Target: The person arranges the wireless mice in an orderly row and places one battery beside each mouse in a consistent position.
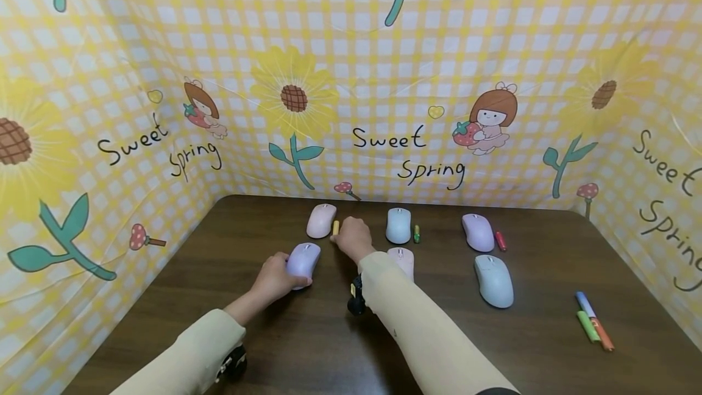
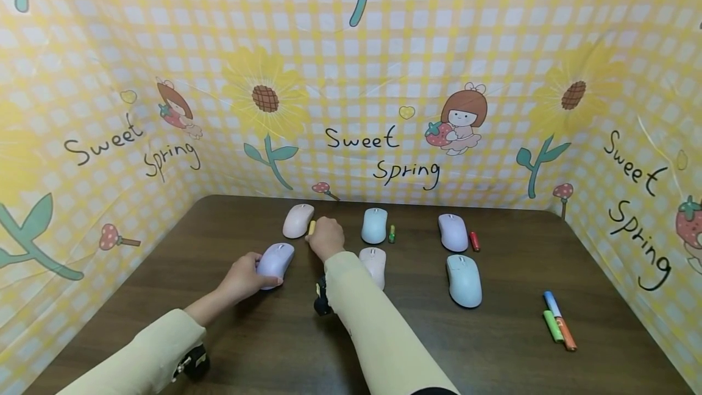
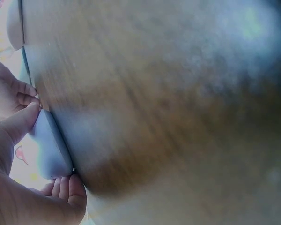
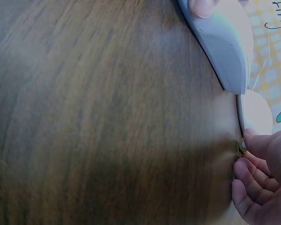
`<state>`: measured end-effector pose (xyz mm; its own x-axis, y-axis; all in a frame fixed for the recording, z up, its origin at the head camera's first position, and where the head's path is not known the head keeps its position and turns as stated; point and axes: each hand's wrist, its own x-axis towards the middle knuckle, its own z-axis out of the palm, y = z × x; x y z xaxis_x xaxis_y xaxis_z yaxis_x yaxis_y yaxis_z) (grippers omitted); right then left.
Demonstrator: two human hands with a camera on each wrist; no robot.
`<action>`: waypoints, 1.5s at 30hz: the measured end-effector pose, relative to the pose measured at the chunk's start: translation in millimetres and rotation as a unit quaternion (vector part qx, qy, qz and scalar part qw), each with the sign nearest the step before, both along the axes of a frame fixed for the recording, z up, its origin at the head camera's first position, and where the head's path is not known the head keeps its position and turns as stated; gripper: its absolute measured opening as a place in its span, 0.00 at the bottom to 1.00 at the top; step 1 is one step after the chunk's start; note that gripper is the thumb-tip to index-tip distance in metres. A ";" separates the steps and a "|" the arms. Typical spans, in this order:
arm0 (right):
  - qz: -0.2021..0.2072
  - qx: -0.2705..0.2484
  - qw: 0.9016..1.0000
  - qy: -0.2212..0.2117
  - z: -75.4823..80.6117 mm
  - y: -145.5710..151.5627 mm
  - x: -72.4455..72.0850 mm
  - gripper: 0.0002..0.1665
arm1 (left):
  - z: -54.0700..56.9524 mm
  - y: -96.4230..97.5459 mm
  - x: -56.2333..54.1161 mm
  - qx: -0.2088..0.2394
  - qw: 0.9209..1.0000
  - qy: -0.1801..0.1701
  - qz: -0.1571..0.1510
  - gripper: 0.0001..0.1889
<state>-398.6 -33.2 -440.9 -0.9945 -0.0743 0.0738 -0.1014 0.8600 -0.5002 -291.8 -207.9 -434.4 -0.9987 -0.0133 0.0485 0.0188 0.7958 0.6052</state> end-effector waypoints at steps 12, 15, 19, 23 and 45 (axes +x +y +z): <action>0.031 -0.023 0.999 -0.002 12.3 10.8 2.4 0.23 | -1.0 -0.4 0.9 -0.002 1.000 0.002 -0.002 0.36; 0.041 -0.038 0.998 0.019 22.7 14.5 4.4 0.26 | 0.0 -2.2 1.5 -0.003 1.000 0.006 -0.003 0.36; 0.052 -0.047 0.997 0.024 36.6 19.4 7.4 0.29 | 0.6 -4.1 2.6 0.002 1.000 0.006 -0.005 0.35; 0.052 -0.049 0.997 0.020 49.8 26.5 10.7 0.26 | -0.2 -5.3 3.6 0.001 1.000 0.006 -0.004 0.35; 0.008 -0.074 0.997 0.014 112.8 107.6 37.2 0.28 | -0.8 -0.8 -0.5 -0.001 1.000 0.008 -0.017 0.35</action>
<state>-361.4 74.3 -328.1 -0.9907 -0.0766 0.1126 -0.1302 0.7750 -0.6184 -292.3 -208.7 -435.2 -0.9977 0.0212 0.0636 0.0554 0.7954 0.6035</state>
